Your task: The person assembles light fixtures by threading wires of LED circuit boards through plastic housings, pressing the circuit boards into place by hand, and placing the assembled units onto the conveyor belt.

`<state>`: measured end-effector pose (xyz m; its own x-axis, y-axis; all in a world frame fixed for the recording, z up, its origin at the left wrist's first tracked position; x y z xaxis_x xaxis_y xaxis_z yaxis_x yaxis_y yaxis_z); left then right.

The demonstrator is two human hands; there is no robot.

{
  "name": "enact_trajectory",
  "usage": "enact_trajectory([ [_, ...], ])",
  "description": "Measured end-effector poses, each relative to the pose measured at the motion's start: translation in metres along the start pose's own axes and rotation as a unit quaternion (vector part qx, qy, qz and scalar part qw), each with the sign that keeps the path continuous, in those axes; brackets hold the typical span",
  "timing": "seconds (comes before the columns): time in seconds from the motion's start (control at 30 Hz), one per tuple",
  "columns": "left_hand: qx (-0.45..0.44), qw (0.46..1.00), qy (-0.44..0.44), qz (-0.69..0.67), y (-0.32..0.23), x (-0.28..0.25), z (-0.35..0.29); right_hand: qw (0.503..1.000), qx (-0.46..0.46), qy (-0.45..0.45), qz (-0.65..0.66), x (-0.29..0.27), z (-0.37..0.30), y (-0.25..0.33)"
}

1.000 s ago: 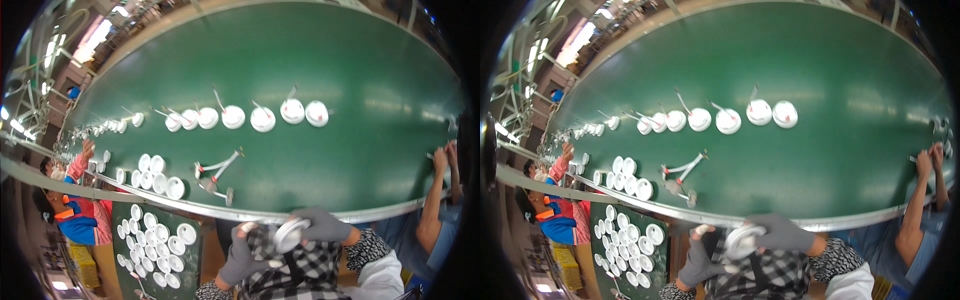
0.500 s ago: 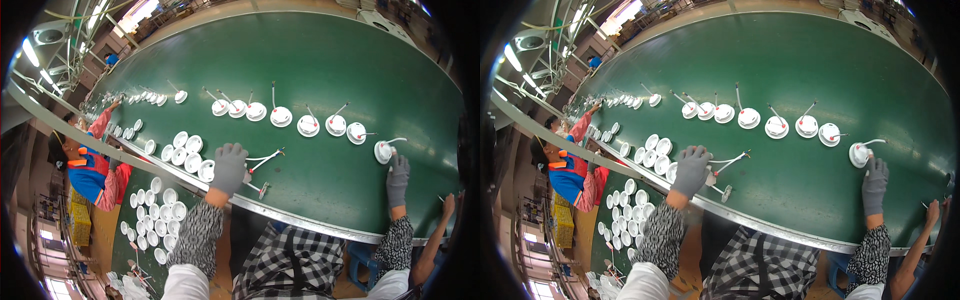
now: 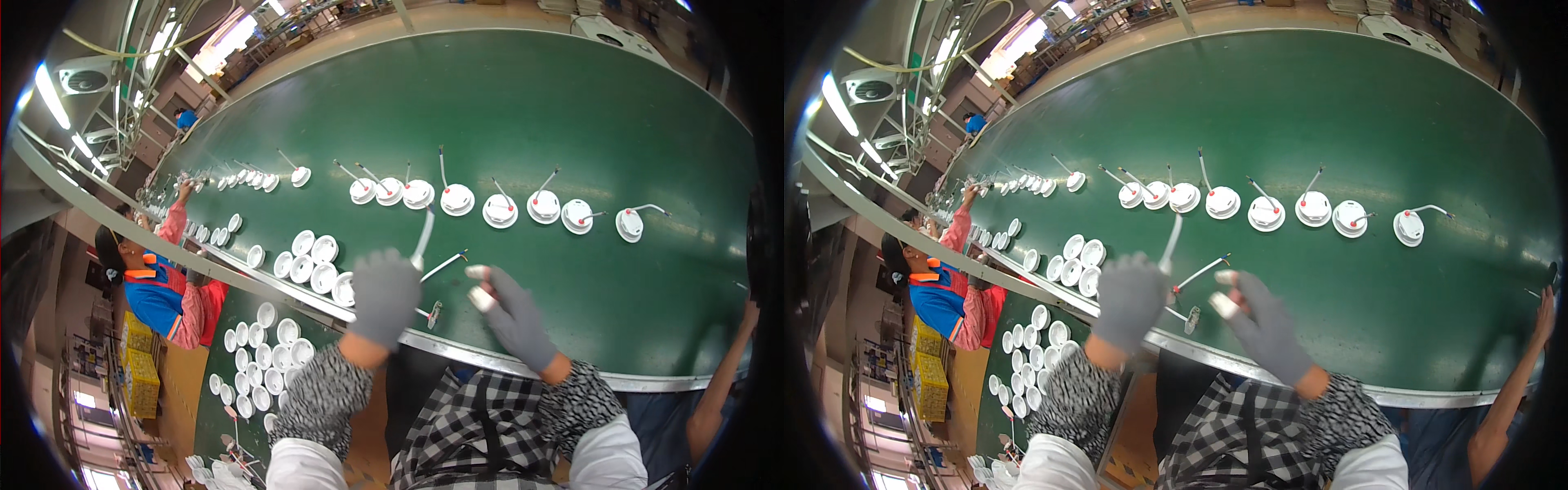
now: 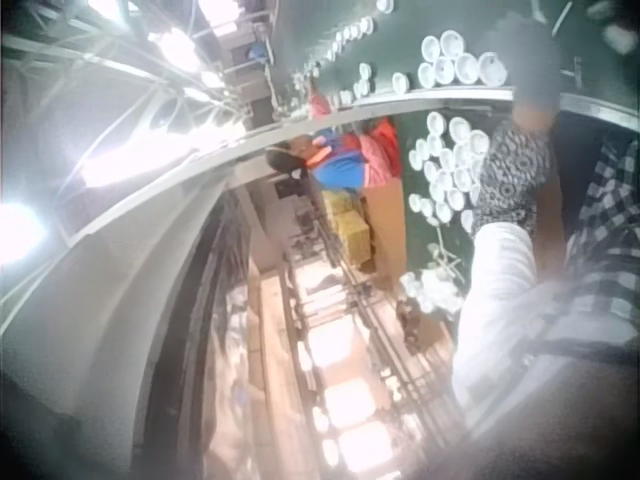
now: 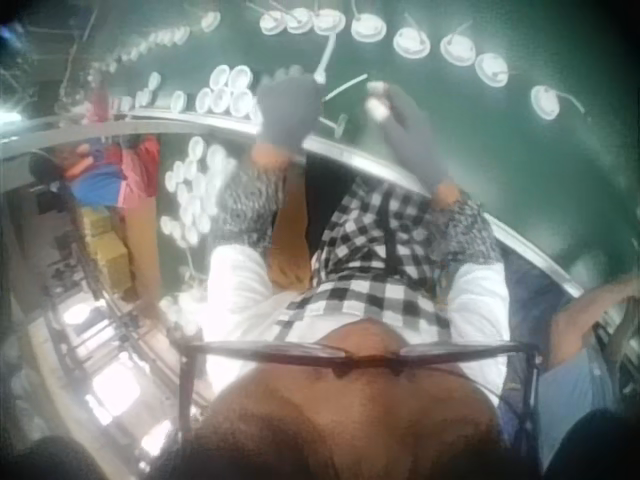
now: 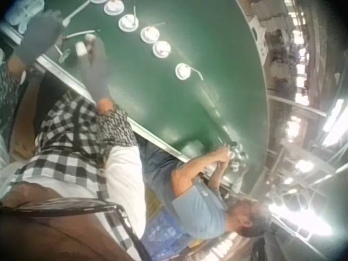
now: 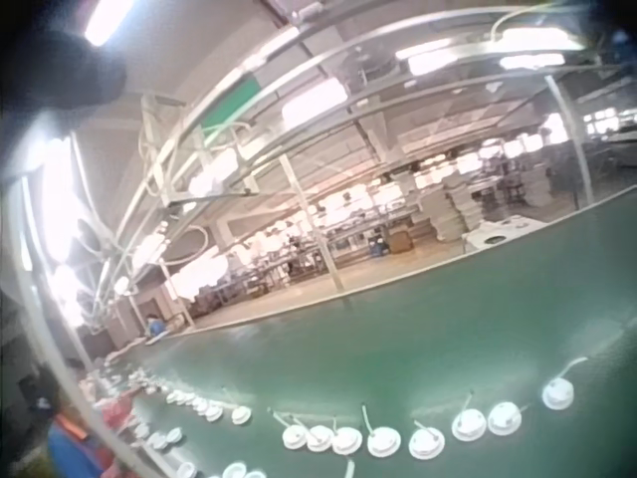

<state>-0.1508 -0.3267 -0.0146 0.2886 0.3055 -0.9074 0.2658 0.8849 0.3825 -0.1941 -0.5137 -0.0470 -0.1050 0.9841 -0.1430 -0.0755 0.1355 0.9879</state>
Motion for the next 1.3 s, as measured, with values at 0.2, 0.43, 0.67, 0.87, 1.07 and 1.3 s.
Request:
enact_trajectory([
  [0.2, 0.038, 0.985, -0.034, -0.164, -0.051, -0.020, -0.072, 0.998, -0.024, 0.029, 0.055, 0.036, -0.009, -0.013],
  [0.43, -0.145, 0.597, 0.078, -0.785, -0.037, -0.004, -0.105, 0.900, 0.179, 0.315, 0.240, 0.017, -0.056, -0.015],
  [0.67, -0.115, 0.309, 0.237, -0.914, -0.056, 0.012, -0.120, 0.833, 0.171, 0.445, 0.280, 0.019, -0.085, -0.037],
  [0.87, -0.161, 0.274, 0.144, -0.937, -0.056, 0.024, -0.134, 0.808, 0.171, 0.438, 0.356, 0.015, -0.084, -0.052],
  [1.07, -0.177, 0.341, -0.076, -0.920, -0.033, 0.036, -0.154, 0.806, 0.215, 0.221, 0.505, 0.010, -0.108, -0.065],
  [1.3, 0.055, 0.695, 0.165, -0.698, -0.018, -0.003, -0.131, 0.824, 0.253, 0.347, 0.368, -0.014, -0.102, -0.063],
])
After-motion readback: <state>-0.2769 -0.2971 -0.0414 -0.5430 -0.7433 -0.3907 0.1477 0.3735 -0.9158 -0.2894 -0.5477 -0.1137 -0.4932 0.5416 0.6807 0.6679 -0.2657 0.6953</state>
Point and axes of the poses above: each hand's wrist, its own z-axis towards the middle knuckle, its own x-axis out of the palm, y = z × x, the point moved 2 cm from there along z, towards the middle knuckle, and after that the axes turned 1 degree about y, right-handed, at the moved point
